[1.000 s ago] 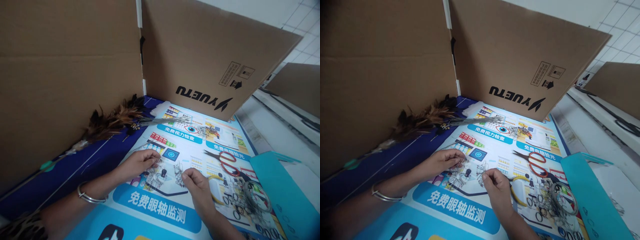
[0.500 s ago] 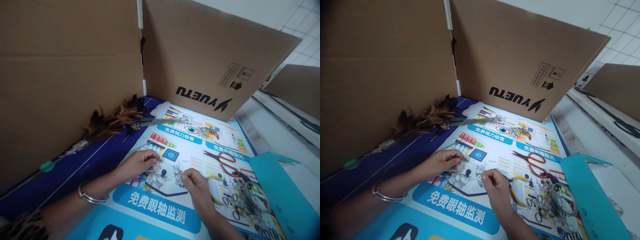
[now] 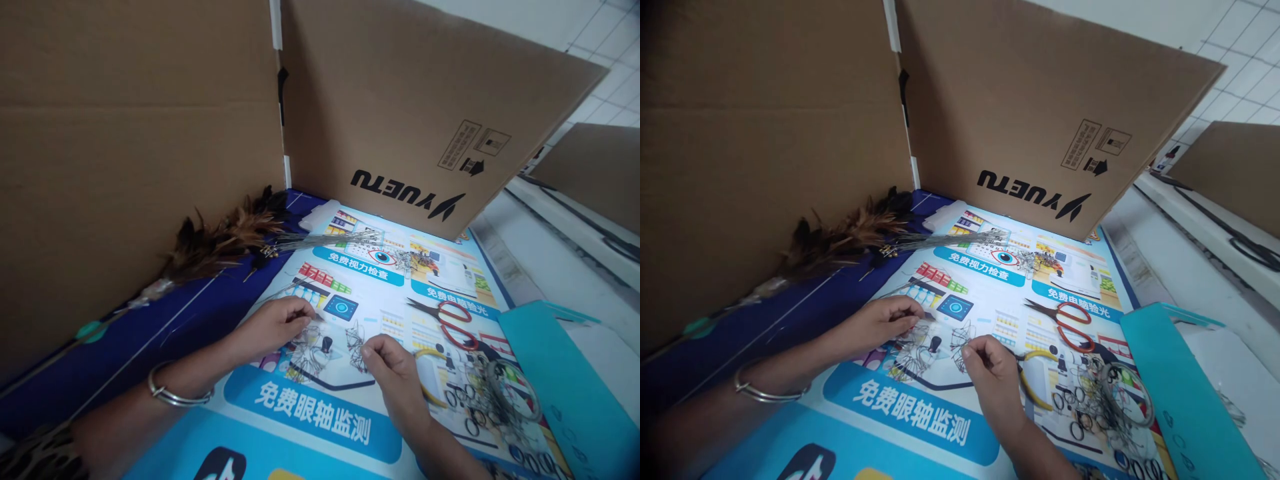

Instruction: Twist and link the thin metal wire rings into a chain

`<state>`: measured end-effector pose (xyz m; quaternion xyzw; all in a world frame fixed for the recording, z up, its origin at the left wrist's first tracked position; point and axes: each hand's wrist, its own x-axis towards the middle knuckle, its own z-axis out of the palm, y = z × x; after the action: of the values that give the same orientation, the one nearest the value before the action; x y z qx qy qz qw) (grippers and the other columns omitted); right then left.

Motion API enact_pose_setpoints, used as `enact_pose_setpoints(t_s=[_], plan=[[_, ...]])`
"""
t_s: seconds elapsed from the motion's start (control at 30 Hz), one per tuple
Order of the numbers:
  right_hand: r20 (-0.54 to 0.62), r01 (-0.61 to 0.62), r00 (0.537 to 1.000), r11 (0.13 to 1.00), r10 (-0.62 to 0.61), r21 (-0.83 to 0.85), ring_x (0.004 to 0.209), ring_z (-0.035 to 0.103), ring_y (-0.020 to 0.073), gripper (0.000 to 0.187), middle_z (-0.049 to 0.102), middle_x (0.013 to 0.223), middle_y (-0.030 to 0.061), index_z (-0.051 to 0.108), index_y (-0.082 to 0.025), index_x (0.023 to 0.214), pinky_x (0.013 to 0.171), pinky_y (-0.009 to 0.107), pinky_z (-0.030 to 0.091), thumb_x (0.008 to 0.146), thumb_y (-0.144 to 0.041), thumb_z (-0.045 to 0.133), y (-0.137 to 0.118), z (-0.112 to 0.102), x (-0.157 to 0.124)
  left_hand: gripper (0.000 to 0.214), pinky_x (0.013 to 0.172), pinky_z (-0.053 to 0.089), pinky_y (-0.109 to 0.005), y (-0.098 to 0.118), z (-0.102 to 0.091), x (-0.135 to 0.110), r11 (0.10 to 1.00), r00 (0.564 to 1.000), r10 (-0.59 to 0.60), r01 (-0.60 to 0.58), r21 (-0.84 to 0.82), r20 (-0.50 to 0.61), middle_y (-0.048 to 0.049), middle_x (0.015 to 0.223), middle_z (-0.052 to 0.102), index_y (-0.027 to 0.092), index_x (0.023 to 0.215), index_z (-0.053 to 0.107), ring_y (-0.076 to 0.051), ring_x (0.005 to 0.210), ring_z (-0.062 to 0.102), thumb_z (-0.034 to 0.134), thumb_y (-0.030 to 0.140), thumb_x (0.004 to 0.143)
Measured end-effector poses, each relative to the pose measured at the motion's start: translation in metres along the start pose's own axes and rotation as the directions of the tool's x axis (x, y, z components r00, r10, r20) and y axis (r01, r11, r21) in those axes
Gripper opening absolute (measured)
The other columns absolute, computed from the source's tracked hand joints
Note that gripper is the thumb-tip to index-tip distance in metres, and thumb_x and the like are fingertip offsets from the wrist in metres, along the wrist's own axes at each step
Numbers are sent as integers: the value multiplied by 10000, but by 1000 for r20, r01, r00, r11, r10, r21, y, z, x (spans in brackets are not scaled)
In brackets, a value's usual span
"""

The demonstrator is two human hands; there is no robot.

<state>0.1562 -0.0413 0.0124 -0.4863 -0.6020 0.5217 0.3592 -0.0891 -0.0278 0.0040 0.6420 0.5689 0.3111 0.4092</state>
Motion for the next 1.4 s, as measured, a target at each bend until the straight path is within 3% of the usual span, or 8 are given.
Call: enact_pose_setpoints(t_s=[0.23, 0.57, 0.67, 0.93, 1.1, 1.4], plan=[[6, 2, 1000, 1000, -2, -3, 617, 433, 124, 213, 508, 635, -15, 551, -175, 718, 570, 235, 360, 846, -344, 574, 2, -1, -3, 177, 534, 380, -209, 2, -2, -2, 998, 991, -32, 38, -42, 132, 17, 683, 564, 183, 916, 599, -129, 586, 514, 510, 289, 805], [9, 19, 1000, 1000, -19, 15, 617, 450, 123, 207, 525, 634, -16, 558, -178, 712, 575, 231, 372, 844, -336, 577, -1, -1, -1, 189, 586, 405, -224, 9, 0, -6, 1000, 985, -16, 12, 28, 173, -7, 780, 606, 206, 947, 578, -167, 698, 562, 507, 286, 790], [16, 20, 1000, 1000, -20, 17, 617, 455, 123, 201, 530, 635, -15, 562, -177, 715, 574, 230, 374, 842, -332, 582, -1, -1, -2, 188, 618, 414, -229, 11, 0, -7, 1000, 984, -13, 9, 25, 176, -15, 819, 620, 210, 949, 569, -178, 745, 575, 516, 298, 791], [24, 26, 999, 999, -26, 35, 622, 469, 125, 200, 542, 642, -13, 558, -176, 712, 580, 232, 386, 838, -330, 584, -4, -1, -1, 13, 552, 325, -210, 20, 0, -11, 996, 989, 29, -41, 82, 146, 47, 656, 499, 212, 808, 483, -134, 612, 474, 470, 216, 807], [21, 14, 1000, 1000, -15, 15, 626, 478, 130, 206, 547, 645, -7, 561, -175, 711, 582, 237, 393, 831, -340, 586, -6, 0, -1, 108, 579, 338, -213, 20, 1, -10, 994, 985, 65, -78, 73, 163, 31, 683, 534, 195, 749, 527, -135, 635, 484, 433, 169, 795], [15, 18, 1000, 1000, -18, 4, 601, 460, 122, 200, 533, 631, -15, 563, -175, 717, 566, 234, 377, 826, -341, 585, -3, -1, -2, 46, 564, 362, -212, 14, 16, -14, 995, 996, 45, -52, 91, 78, 28, 688, 544, 200, 800, 531, -140, 629, 509, 511, 189, 760]])
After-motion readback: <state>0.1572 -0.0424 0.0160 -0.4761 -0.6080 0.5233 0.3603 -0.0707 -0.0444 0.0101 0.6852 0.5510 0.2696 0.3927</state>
